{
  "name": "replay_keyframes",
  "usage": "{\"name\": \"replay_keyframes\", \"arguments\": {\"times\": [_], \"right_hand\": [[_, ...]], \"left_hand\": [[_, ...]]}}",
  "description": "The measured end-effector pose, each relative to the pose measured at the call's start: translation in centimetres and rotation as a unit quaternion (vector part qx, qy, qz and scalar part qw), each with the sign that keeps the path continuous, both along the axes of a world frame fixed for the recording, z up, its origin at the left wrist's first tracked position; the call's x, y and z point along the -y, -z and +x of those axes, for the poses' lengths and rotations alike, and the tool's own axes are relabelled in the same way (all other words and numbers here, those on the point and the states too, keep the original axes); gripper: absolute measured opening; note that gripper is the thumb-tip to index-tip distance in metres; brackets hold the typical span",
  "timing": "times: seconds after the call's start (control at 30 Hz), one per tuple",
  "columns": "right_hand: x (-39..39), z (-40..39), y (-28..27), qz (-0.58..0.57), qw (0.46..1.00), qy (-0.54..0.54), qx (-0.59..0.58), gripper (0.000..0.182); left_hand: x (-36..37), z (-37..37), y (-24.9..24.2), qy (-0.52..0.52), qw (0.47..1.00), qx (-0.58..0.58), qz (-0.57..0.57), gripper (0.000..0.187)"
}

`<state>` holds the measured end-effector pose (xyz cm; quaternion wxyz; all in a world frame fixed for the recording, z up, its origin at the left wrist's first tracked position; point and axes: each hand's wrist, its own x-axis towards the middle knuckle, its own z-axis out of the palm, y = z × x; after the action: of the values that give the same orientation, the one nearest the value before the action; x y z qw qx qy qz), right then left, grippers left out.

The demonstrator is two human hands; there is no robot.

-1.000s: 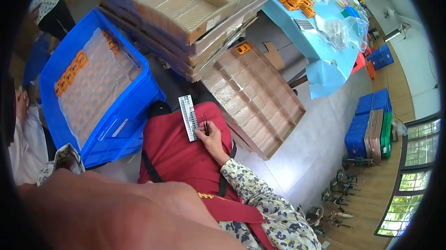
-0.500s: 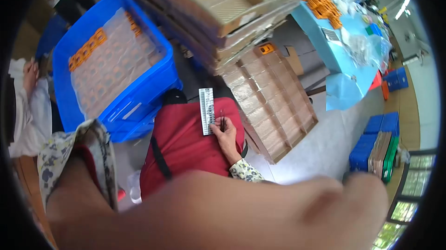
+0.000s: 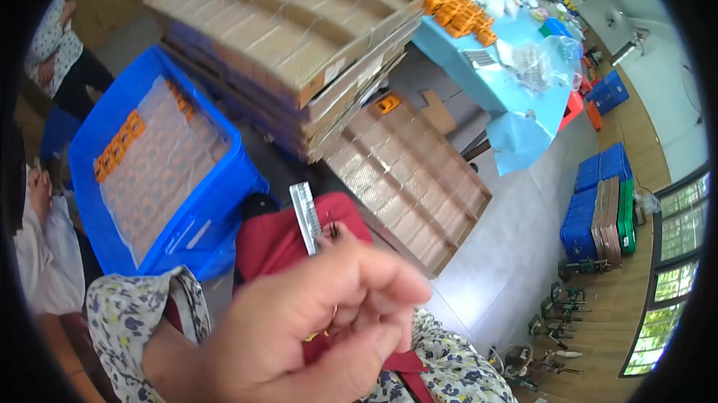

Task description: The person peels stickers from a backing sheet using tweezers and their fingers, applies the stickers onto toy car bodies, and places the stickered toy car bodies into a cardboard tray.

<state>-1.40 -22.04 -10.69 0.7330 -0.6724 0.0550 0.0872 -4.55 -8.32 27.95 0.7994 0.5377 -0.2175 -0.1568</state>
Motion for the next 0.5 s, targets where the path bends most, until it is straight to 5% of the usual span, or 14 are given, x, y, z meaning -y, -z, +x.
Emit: {"name": "replay_keyframes", "arguments": {"times": [0.13,0.27,0.4,0.5], "right_hand": [[0.5,1.0,1.5,0.022,1.0,-0.004,0.016,0.023],[-0.9,0.0,0.6,-0.016,0.999,-0.032,0.021,0.024],[2.1,1.0,1.3,-0.041,0.998,0.014,0.048,0.023],[-0.7,0.1,2.3,-0.009,0.999,-0.05,0.018,0.022]], "left_hand": [[-0.2,-0.6,0.4,0.025,0.995,-0.039,0.09,0.021],[0.6,-0.7,1.1,0.035,0.987,0.07,0.14,0.017],[0.8,-0.7,1.2,-0.032,0.995,0.092,0.024,0.014],[-0.3,-1.5,2.1,-0.1,0.986,0.107,0.077,0.013]]}}
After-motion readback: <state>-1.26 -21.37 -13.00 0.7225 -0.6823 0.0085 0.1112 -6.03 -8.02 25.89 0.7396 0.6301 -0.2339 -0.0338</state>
